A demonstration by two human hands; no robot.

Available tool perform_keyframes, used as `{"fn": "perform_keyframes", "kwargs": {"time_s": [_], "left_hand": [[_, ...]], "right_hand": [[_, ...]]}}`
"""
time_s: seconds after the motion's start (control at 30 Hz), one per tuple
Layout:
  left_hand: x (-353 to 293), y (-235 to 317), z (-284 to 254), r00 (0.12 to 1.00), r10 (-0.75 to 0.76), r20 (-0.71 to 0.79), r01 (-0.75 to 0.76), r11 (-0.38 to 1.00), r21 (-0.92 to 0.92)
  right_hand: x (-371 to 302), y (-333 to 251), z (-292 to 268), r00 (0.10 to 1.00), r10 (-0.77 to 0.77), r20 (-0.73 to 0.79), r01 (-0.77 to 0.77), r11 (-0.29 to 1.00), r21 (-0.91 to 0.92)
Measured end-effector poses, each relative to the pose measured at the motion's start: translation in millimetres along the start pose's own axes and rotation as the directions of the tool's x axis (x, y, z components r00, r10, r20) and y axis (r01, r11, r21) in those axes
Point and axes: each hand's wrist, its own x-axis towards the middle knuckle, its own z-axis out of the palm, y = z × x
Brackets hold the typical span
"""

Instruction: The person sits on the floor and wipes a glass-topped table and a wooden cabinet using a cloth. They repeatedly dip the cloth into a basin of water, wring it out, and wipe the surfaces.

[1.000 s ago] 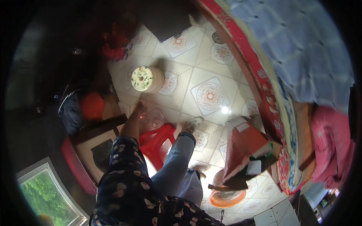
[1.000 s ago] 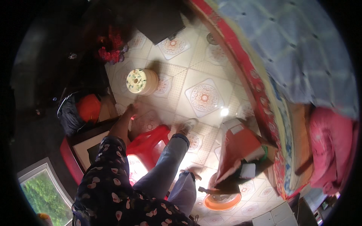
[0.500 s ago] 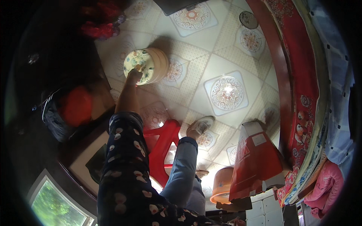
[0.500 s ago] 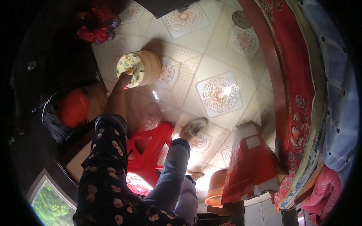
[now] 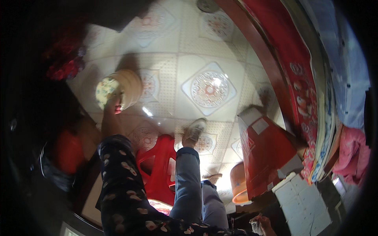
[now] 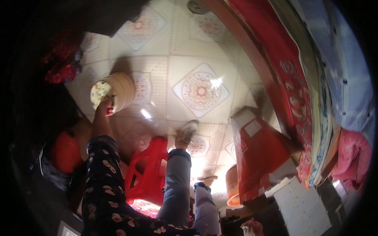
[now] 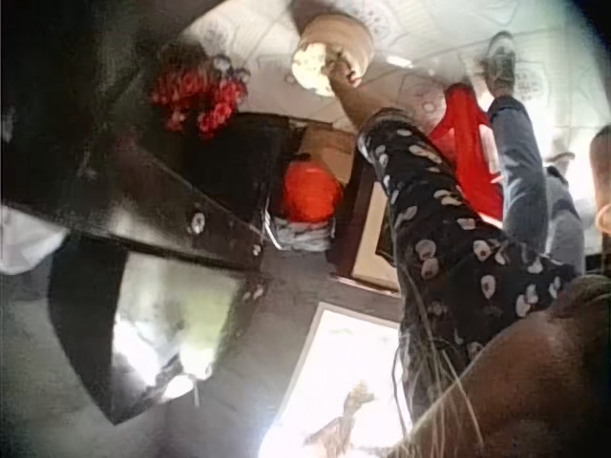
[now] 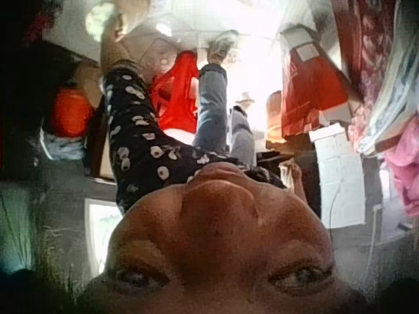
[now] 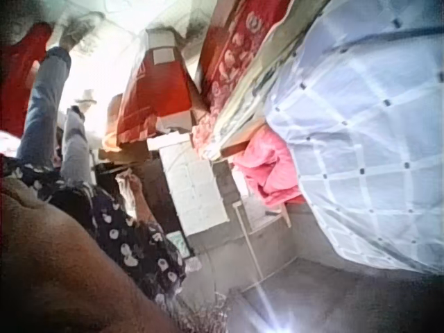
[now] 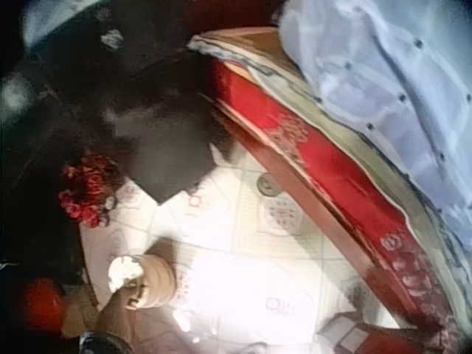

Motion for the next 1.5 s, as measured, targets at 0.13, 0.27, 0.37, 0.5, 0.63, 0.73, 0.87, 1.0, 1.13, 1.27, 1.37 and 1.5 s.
{"fn": "perform_keyframes", "kwargs": {"time_s": [0.13, 0.27, 0.37, 0.5, 0.63, 0.73, 0.87, 1.0, 1.13, 1.27, 1.37, 1.5], "left_hand": [[-1, 17, 12, 0.997, 0.071, -0.008, -0.068, 0.98, 0.185], [-64, 13, 24, 0.982, 0.188, 0.007, -0.179, 0.924, 0.339], [-140, -31, -6, 0.985, 0.172, 0.017, -0.166, 0.913, 0.374], [-242, -68, -34, 0.982, 0.13, 0.137, -0.176, 0.891, 0.418], [-339, -87, -29, 0.921, 0.229, 0.316, -0.364, 0.796, 0.483], [-474, -88, 7, 0.894, 0.285, 0.346, -0.442, 0.685, 0.579], [-632, -88, 32, 0.891, 0.297, 0.343, -0.447, 0.444, 0.777], [-793, -79, 116, 0.854, 0.31, 0.418, -0.469, 0.109, 0.877], [-960, -142, 222, 0.67, 0.336, 0.661, -0.635, -0.2, 0.746], [-1070, -228, 328, 0.405, 0.166, 0.899, -0.769, -0.469, 0.433], [-1109, -301, 411, 0.202, -0.044, 0.978, -0.794, -0.593, 0.137], [-1091, -388, 544, 0.067, -0.297, 0.953, -0.804, -0.582, -0.124]], "right_hand": [[-7, 30, 26, 1.0, 0.008, 0.006, -0.008, 1.0, 0.0], [3, 66, 67, 0.997, -0.073, -0.009, 0.073, 0.979, 0.193], [46, 130, 92, 0.982, -0.147, -0.119, 0.177, 0.936, 0.303], [50, 126, 114, 0.974, -0.189, -0.124, 0.196, 0.979, 0.046], [65, 186, 162, 0.98, -0.073, -0.185, 0.157, 0.858, 0.49], [50, 198, 167, 0.998, 0.027, -0.053, 0.038, 0.388, 0.921], [3, 245, 162, 0.955, -0.277, 0.102, -0.16, -0.194, 0.968], [65, 303, 241, 0.914, -0.403, 0.045, -0.24, -0.447, 0.862], [49, 366, 254, 0.771, -0.583, -0.255, -0.343, -0.719, 0.605], [28, 404, 290, 0.934, -0.228, -0.275, -0.121, -0.927, 0.356], [9, 420, 311, 0.961, -0.152, -0.232, -0.088, -0.96, 0.265], [-16, 431, 338, 0.987, -0.04, -0.156, -0.064, -0.986, -0.155]]}}
